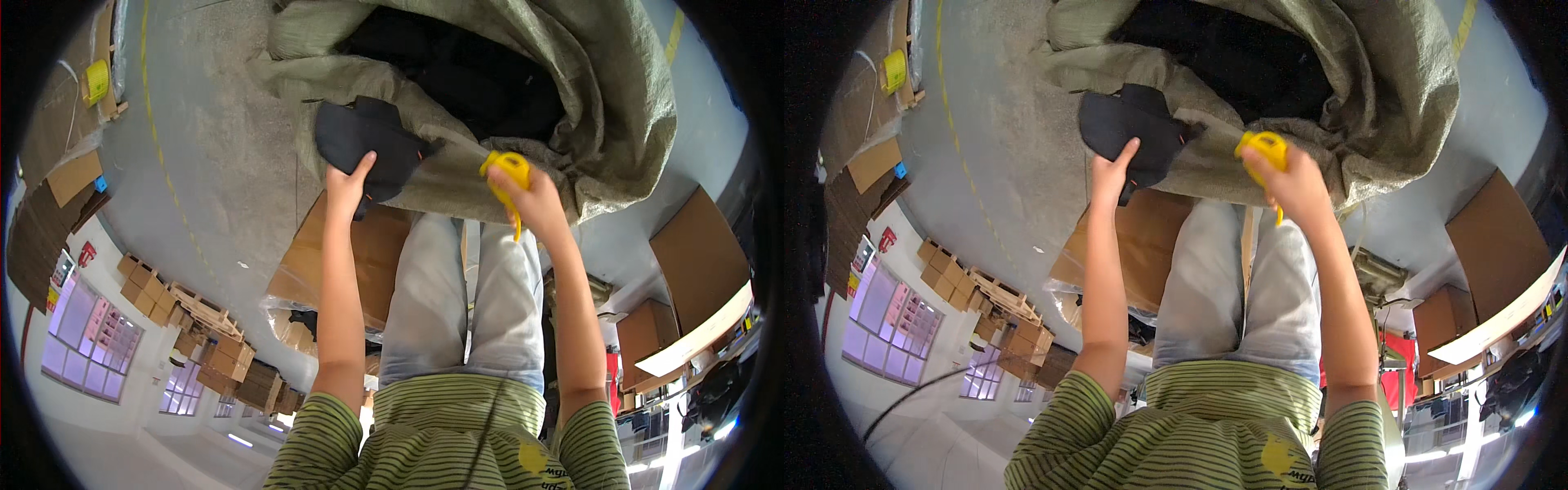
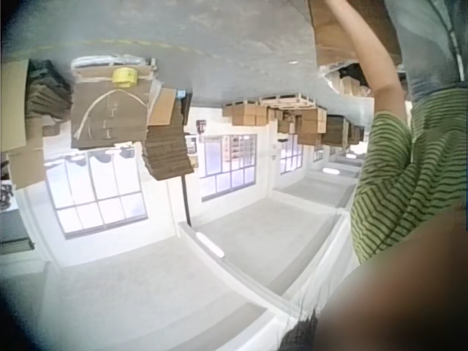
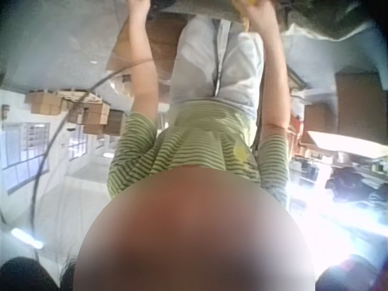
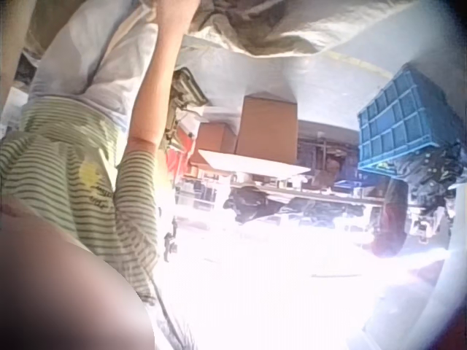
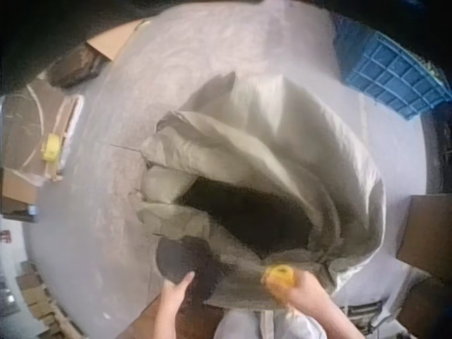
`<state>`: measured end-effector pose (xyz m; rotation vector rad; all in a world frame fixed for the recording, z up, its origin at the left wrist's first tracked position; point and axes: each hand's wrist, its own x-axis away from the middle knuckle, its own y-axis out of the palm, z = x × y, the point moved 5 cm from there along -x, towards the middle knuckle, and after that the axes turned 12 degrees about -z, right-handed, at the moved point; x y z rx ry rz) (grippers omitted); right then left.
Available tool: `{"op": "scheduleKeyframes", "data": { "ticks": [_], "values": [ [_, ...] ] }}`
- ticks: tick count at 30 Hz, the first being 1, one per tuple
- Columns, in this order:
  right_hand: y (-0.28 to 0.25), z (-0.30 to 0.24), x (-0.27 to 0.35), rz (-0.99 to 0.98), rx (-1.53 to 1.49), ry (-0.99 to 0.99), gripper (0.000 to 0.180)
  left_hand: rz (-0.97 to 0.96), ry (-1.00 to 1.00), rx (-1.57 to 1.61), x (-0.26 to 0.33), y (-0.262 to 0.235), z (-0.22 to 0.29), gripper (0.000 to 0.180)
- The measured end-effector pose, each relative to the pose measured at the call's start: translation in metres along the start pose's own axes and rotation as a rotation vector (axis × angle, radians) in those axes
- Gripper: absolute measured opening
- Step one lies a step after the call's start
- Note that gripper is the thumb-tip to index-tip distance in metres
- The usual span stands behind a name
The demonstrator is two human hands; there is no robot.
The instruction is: Removing black bags from a large woven sack and inspecting or organizing them using a yellow handheld device.
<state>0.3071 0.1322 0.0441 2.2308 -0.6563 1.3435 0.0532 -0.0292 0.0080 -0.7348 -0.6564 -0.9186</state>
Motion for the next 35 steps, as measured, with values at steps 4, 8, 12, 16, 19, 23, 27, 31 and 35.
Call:
{"op": "scheduleKeyframes", "data": {
  "ticks": [4, 8, 12, 16, 19, 23, 27, 31, 35],
  "values": [
    [0.006, -0.004, 0.006, 0.089, 0.129, 0.025, 0.041, -0.048, 0.062, -0.454, -0.002, -0.014, -0.003, 0.045],
    [0.009, 0.010, 0.005, -0.228, 0.131, 0.133, 0.051, -0.044, 0.086, 0.126, 0.000, -0.004, -0.004, 0.045],
    [0.026, -0.011, 0.002, -0.242, 0.105, 0.087, 0.051, -0.102, 0.114, 0.624, -0.012, -0.075, -0.076, 0.059],
    [0.028, -0.002, 0.007, -0.409, 0.090, 0.076, 0.050, 0.164, -0.298, 0.677, 0.103, -0.154, -0.159, 0.058],
    [0.012, 0.004, 0.009, -0.398, 0.098, 0.110, 0.048, 0.341, -0.624, 0.690, 0.335, -0.206, -0.233, 0.057],
    [0.002, 0.021, 0.016, -0.474, 0.072, 0.224, 0.048, 0.354, -0.829, 0.435, 0.413, -0.180, -0.179, 0.062],
    [0.025, 0.000, 0.010, -0.545, -0.044, 0.104, 0.048, -0.283, -1.608, -0.717, 0.475, -0.224, -0.197, 0.098],
    [0.010, 0.009, 0.023, -0.469, 0.021, 0.120, 0.044, -0.286, -0.960, -0.365, 0.271, -0.117, -0.088, 0.059],
    [-0.002, 0.002, 0.033, -0.322, -0.165, 0.050, 0.040, -0.195, -0.003, -0.013, 0.076, -0.013, 0.019, 0.022]
  ]
}}
